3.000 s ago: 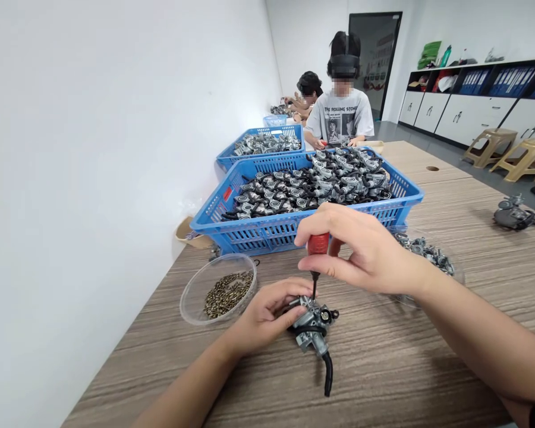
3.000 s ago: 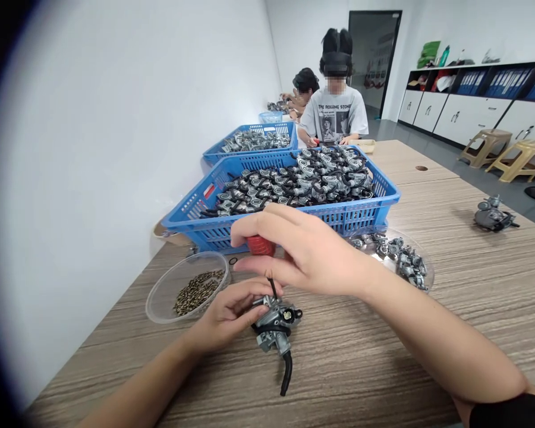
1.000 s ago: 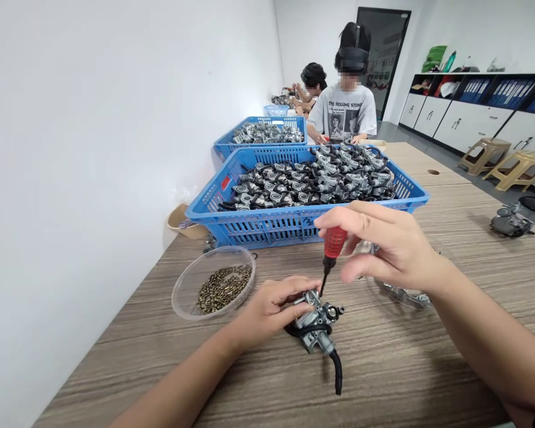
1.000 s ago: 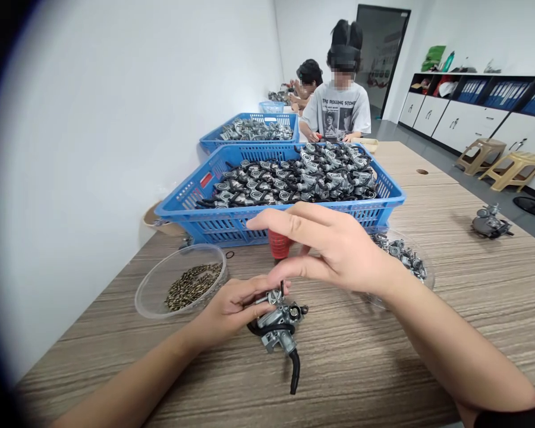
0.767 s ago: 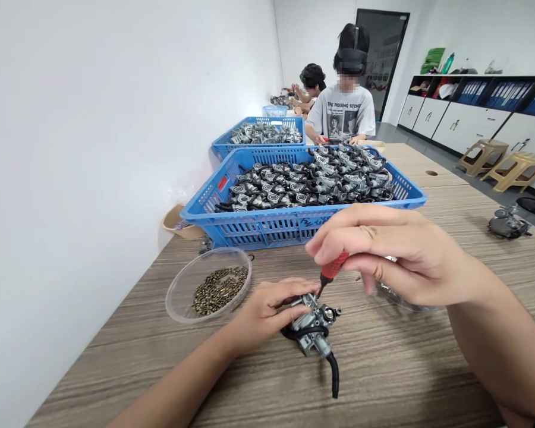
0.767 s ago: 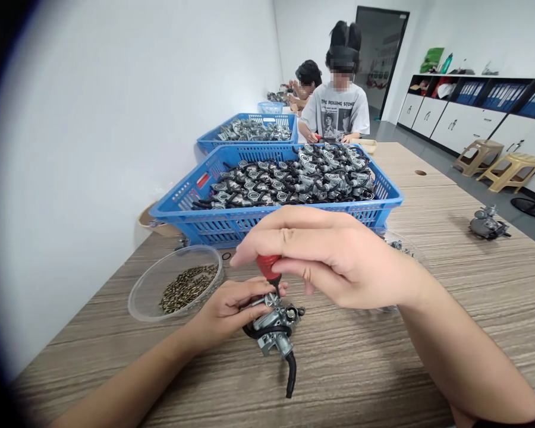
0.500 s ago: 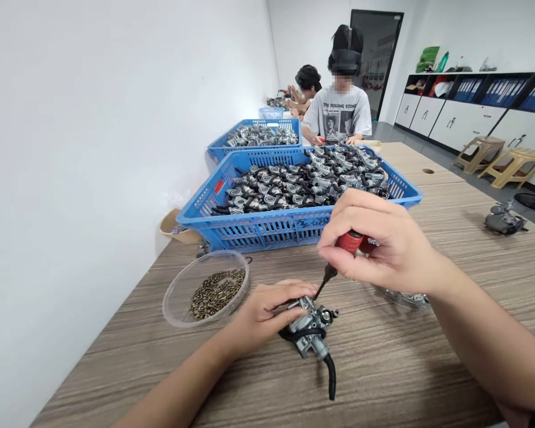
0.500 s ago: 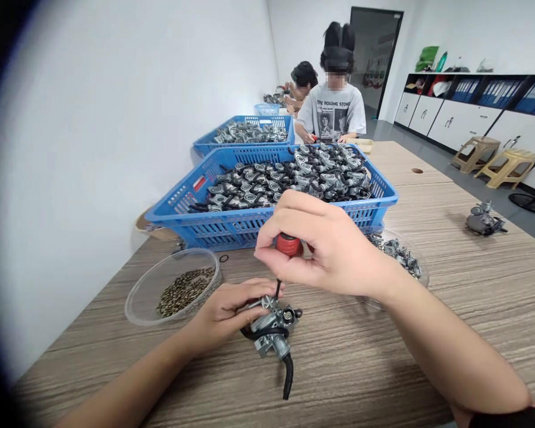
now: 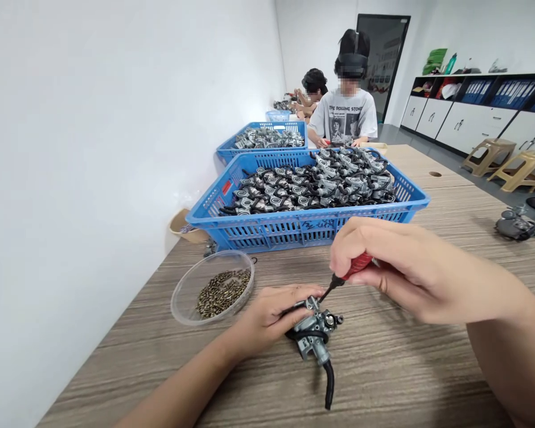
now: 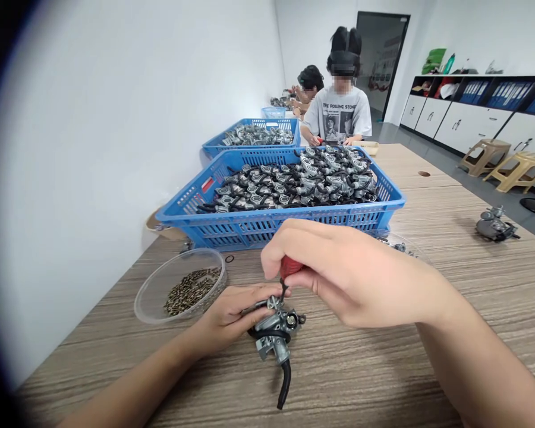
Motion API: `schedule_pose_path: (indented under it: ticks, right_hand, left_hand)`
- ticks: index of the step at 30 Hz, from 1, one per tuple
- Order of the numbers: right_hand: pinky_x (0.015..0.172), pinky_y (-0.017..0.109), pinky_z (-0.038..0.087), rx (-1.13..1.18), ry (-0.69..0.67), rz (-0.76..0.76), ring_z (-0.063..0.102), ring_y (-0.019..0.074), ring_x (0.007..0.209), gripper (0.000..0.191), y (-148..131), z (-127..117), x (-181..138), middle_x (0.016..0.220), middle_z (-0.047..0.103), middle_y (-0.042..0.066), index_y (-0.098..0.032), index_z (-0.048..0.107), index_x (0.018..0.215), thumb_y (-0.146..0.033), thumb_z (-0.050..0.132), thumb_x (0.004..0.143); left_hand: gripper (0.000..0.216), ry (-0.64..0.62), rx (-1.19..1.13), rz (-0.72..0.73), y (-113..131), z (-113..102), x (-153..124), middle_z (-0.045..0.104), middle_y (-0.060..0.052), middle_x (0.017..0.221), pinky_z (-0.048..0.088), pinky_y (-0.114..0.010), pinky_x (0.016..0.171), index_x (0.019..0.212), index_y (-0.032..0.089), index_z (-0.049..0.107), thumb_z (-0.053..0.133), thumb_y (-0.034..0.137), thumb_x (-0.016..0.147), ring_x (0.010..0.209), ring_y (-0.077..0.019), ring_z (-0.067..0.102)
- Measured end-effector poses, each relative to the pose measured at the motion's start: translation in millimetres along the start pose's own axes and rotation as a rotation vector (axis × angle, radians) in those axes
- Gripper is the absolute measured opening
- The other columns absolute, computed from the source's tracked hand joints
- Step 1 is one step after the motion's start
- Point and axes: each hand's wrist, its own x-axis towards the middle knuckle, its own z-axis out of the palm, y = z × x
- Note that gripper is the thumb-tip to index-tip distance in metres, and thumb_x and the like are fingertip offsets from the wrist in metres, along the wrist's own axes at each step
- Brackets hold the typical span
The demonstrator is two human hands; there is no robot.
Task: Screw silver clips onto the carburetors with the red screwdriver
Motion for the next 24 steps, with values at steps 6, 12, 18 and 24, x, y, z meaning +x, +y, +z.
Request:
schedule_pose_path:
  ticks: [6, 12, 18, 24]
  right_hand:
    - [0.056, 0.026, 0.034, -0.375, 0.369, -0.164, 0.043, 0.0088, 0.059, 0.017, 17.6, 26.5, 10.6, 0.070, 0.053, -0.008, -0.022, 0.063, 0.096, -0.031, 0.071, 0.110]
    - [0.081, 0.038, 0.051, -0.356, 0.240, -0.035, 0.061, 0.0226, 0.092, 0.014, 14.9, 22.1, 10.1, 0.098, 0.066, 0.008, -0.018, 0.054, 0.109, -0.031, 0.049, 0.111]
    - [0.098, 0.035, 0.059, 0.010, 0.071, -0.035, 0.065, 0.0207, 0.120, 0.023, 2.6, 10.8, 3.8, 0.128, 0.067, 0.017, -0.013, 0.055, 0.128, -0.009, 0.044, 0.109]
    - [0.086, 0.023, 0.059, 0.045, 0.251, -0.107, 0.072, 0.0112, 0.094, 0.018, 8.1, 25.6, 6.8, 0.113, 0.077, 0.005, -0.017, 0.064, 0.126, -0.021, 0.070, 0.110]
  left_hand:
    - [0.043, -0.011, 0.009, 0.023, 3.0, -0.7, 2.1, 0.082, -0.008, 0.140, 0.060, -0.029, 0.116, 0.156, 0.028, 0.065, 0.063, 0.021, 0.114, 0.130, -0.0215, 0.079]
    - [0.044, -0.024, 0.012, 0.035, 2.0, -0.7, 0.8, 0.081, -0.008, 0.142, 0.060, -0.030, 0.118, 0.158, 0.029, 0.064, 0.062, 0.022, 0.114, 0.134, -0.0217, 0.077]
    - [0.040, 0.006, 0.069, -0.038, 1.6, 3.0, -3.0, 0.082, -0.008, 0.139, 0.060, -0.027, 0.114, 0.154, 0.026, 0.064, 0.059, 0.025, 0.115, 0.128, -0.0203, 0.079]
    - [0.037, 0.044, 0.100, -0.004, 3.2, 5.4, -1.9, 0.084, -0.010, 0.133, 0.063, -0.029, 0.109, 0.152, 0.023, 0.066, 0.058, 0.027, 0.116, 0.121, -0.0218, 0.082]
